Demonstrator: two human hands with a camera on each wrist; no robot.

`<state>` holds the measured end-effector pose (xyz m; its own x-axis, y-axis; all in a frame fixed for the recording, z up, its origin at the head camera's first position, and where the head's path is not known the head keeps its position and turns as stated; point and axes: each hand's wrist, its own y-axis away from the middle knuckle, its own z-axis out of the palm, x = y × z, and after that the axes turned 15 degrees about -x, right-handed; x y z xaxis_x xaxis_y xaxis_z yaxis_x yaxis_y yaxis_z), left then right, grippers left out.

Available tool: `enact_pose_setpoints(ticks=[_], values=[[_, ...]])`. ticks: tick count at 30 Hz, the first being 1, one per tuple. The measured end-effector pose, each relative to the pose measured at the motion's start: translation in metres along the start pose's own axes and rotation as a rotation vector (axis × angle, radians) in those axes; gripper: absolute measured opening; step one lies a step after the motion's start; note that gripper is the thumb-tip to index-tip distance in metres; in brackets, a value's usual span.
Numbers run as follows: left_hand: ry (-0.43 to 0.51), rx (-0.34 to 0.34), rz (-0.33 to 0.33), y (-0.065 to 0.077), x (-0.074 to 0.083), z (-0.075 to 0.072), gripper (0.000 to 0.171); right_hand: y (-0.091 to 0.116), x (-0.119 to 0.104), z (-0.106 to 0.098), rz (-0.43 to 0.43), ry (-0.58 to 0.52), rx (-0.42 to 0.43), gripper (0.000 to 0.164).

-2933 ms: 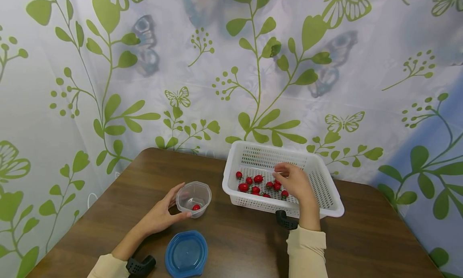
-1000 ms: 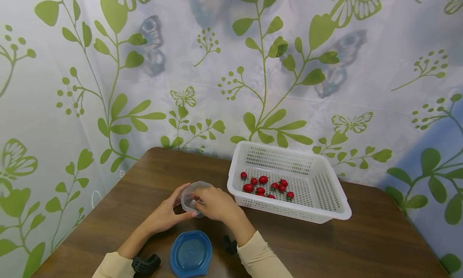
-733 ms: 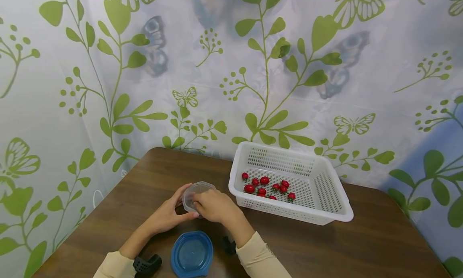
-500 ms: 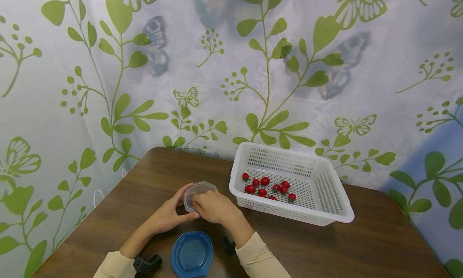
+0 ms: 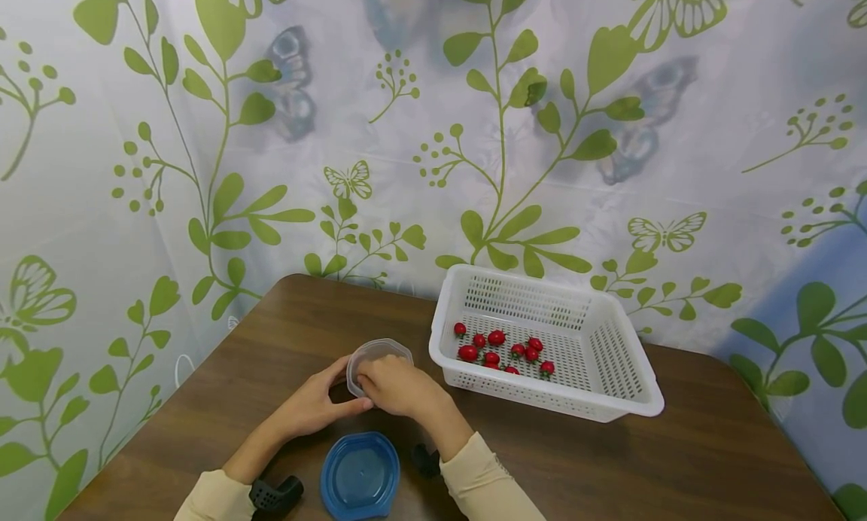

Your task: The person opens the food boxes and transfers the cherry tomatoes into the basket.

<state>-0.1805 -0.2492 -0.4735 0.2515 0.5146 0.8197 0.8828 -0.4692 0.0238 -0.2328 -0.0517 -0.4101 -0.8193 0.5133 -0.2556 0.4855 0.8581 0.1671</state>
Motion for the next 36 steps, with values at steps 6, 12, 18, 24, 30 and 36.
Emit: enact_pose_setpoints(ticks=[6, 12, 18, 24, 30, 36], values=[[0.006, -0.003, -0.015, 0.001, -0.001, 0.0, 0.086, 0.001, 0.004, -0.002, -0.061, -0.12, 0.043, 0.009], [0.016, 0.008, -0.016, 0.0, -0.001, 0.001, 0.083, 0.002, 0.007, -0.005, -0.064, -0.189, 0.066, 0.015], [0.02, 0.016, -0.026, 0.0, -0.001, 0.001, 0.083, 0.009, 0.007, -0.011, -0.048, -0.197, 0.107, 0.017], [0.025, 0.022, -0.031, 0.0, -0.002, 0.002, 0.083, 0.017, 0.006, -0.022, -0.037, -0.178, 0.164, 0.022], [0.031, 0.021, -0.035, 0.0, -0.001, 0.001, 0.083, 0.029, 0.007, -0.036, -0.029, -0.211, 0.216, 0.026], [0.014, 0.032, -0.029, -0.001, -0.001, 0.001, 0.083, 0.046, 0.016, -0.049, -0.005, -0.244, 0.307, 0.026]])
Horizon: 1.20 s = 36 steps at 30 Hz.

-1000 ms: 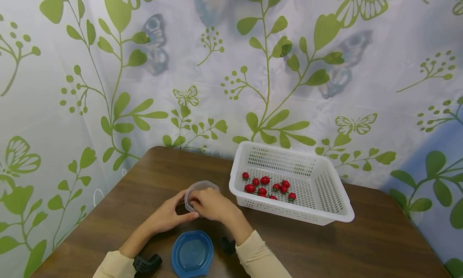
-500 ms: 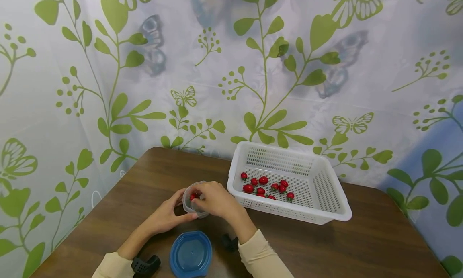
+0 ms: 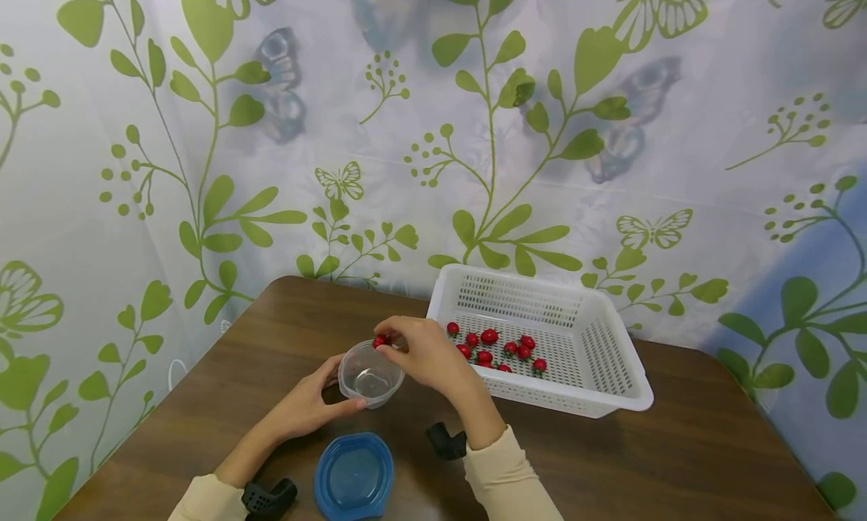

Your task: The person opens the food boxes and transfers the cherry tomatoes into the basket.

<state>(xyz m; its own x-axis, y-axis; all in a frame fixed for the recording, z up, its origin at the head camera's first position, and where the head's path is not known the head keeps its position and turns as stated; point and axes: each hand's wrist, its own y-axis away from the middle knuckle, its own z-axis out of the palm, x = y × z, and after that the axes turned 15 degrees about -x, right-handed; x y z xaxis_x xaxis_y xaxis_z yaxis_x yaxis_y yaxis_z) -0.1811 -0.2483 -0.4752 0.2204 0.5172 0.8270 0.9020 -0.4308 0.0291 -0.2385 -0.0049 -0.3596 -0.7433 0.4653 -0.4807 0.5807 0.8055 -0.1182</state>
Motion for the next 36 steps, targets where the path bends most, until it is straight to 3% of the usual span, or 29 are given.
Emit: enact_pose_setpoints(ticks=[5, 22, 28, 36], values=[[-0.015, 0.014, 0.004, 0.0, -0.001, 0.0, 0.082, 0.01, 0.007, -0.013, 0.002, -0.034, 0.064, 0.026], [-0.034, 0.024, -0.008, 0.0, -0.002, 0.001, 0.084, 0.036, 0.033, -0.042, 0.14, -0.115, 0.177, 0.023], [-0.034, 0.028, -0.014, 0.0, -0.001, 0.001, 0.085, 0.048, 0.049, -0.05, 0.2, -0.174, 0.208, 0.029], [-0.03, 0.024, -0.02, 0.0, 0.002, 0.002, 0.087, 0.067, 0.077, -0.056, 0.276, -0.162, 0.236, 0.032]])
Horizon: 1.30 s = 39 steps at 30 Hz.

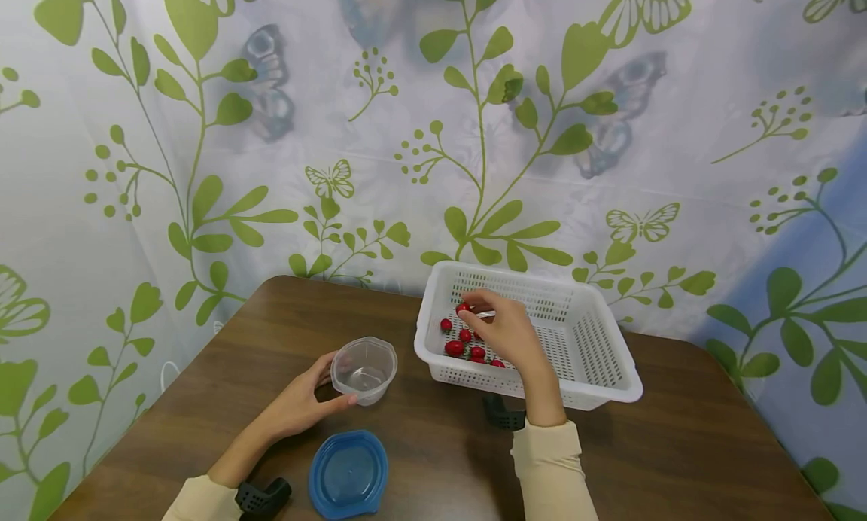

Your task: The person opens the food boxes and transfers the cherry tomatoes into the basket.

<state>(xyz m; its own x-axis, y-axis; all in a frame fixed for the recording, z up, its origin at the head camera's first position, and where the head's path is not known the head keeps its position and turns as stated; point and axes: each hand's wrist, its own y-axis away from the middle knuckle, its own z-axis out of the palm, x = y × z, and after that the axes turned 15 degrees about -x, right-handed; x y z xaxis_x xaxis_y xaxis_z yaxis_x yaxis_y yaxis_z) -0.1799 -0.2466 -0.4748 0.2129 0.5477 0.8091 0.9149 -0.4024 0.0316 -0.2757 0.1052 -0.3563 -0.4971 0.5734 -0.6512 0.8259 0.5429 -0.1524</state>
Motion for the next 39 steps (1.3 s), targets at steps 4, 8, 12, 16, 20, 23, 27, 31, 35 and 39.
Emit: enact_pose_setpoints(ticks=[4, 8, 12, 16, 20, 23, 27, 31, 35, 39], values=[[0.005, -0.004, 0.006, 0.0, 0.0, 0.001, 0.087, 0.004, 0.012, -0.004, 0.066, 0.026, -0.008, 0.033], [0.003, -0.001, 0.01, 0.0, 0.0, 0.0, 0.087, 0.007, 0.02, -0.007, 0.115, 0.041, -0.03, 0.033], [0.002, -0.013, 0.013, 0.0, -0.001, 0.0, 0.087, 0.01, 0.025, -0.009, 0.147, 0.039, -0.06, 0.034], [0.007, -0.008, 0.025, -0.002, -0.001, -0.002, 0.086, 0.009, 0.026, -0.011, 0.153, 0.046, -0.064, 0.034], [0.005, -0.004, 0.024, -0.003, 0.0, -0.004, 0.086, 0.007, 0.026, -0.013, 0.148, 0.042, -0.065, 0.034], [-0.001, -0.009, 0.02, -0.003, 0.0, -0.003, 0.086, 0.008, 0.026, -0.013, 0.156, 0.045, -0.074, 0.034], [-0.006, -0.006, 0.021, -0.004, 0.0, -0.005, 0.086, 0.007, 0.026, -0.015, 0.168, 0.047, -0.08, 0.035], [-0.002, 0.0, 0.023, -0.005, 0.001, -0.006, 0.086, 0.007, 0.025, -0.018, 0.178, 0.044, -0.081, 0.036], [-0.003, 0.001, 0.023, -0.004, 0.001, -0.004, 0.086, 0.009, 0.024, -0.017, 0.183, 0.045, -0.092, 0.036], [-0.003, -0.005, 0.029, -0.001, 0.0, -0.002, 0.086, 0.012, 0.026, -0.016, 0.187, 0.048, -0.099, 0.035]])
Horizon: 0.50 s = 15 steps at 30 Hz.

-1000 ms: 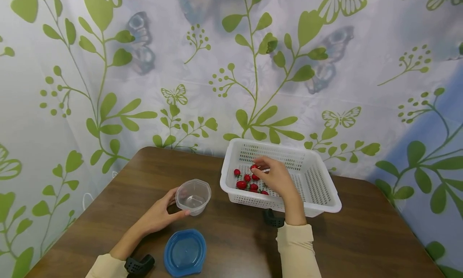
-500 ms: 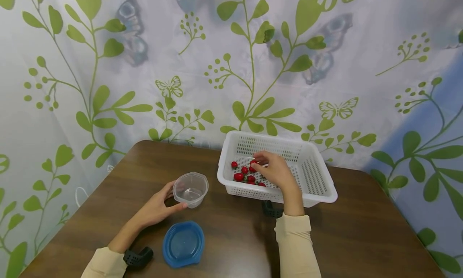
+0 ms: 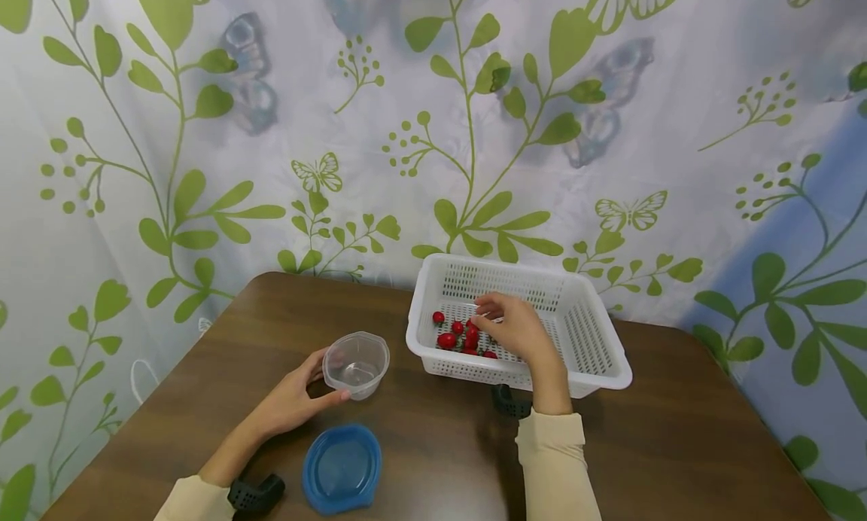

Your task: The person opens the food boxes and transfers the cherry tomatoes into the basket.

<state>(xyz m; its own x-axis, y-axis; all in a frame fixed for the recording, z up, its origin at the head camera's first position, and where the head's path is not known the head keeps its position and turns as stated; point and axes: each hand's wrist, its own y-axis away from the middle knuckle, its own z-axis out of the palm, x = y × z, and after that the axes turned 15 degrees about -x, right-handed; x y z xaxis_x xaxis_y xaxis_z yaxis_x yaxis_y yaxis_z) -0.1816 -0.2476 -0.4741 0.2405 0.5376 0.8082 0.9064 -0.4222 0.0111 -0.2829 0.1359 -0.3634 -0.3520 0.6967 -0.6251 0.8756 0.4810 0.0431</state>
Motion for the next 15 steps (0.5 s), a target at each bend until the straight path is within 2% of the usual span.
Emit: enact_pose_setpoints(ticks=[6, 11, 15], values=[[0.009, 0.004, 0.004, -0.001, -0.001, 0.002, 0.083, 0.003, 0.001, 0.0, -0.001, 0.005, 0.016, 0.036], [0.079, 0.003, 0.018, 0.001, 0.001, -0.003, 0.071, 0.004, -0.002, -0.004, -0.023, 0.006, 0.064, 0.041], [0.081, 0.064, 0.036, 0.002, 0.006, -0.011, 0.061, 0.006, -0.007, -0.009, -0.061, 0.041, 0.108, 0.045]])
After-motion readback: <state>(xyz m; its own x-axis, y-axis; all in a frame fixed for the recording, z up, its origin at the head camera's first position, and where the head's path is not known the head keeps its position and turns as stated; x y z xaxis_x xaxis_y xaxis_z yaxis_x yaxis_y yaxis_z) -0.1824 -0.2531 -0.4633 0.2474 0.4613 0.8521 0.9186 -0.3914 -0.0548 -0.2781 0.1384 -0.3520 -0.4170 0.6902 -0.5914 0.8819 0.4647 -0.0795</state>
